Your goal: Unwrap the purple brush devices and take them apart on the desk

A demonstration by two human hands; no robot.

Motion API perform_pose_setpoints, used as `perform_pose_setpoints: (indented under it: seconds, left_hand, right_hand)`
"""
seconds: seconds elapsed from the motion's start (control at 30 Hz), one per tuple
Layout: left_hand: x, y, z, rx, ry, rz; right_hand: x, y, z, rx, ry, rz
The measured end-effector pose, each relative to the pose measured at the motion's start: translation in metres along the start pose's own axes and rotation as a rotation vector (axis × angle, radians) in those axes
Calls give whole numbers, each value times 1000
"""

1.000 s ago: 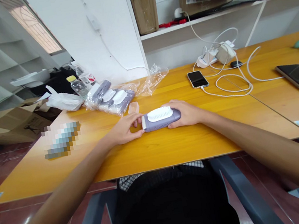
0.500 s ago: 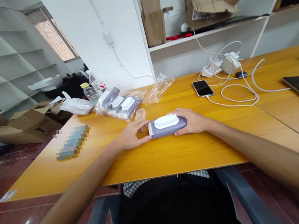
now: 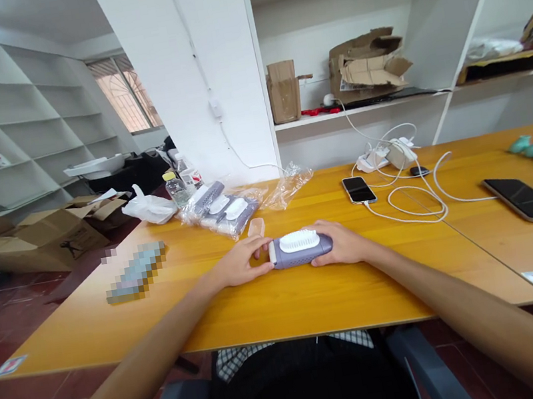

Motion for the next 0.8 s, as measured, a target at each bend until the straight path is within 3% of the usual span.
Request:
perform_pose_setpoints:
  seconds: [0.8]
  left_hand:
    - [0, 2, 0, -16, -13, -8]
  right_hand:
    - [-1, 1, -3, 1, -18, 9]
Point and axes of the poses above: each hand's wrist, its own y-axis towards the middle knuckle, its own x-axis out of the palm, z = x × y, the point moved 9 cm from there along y, towards the middle knuckle, and after that the axes turned 7 degrees about -x, right-handed, at the moved point
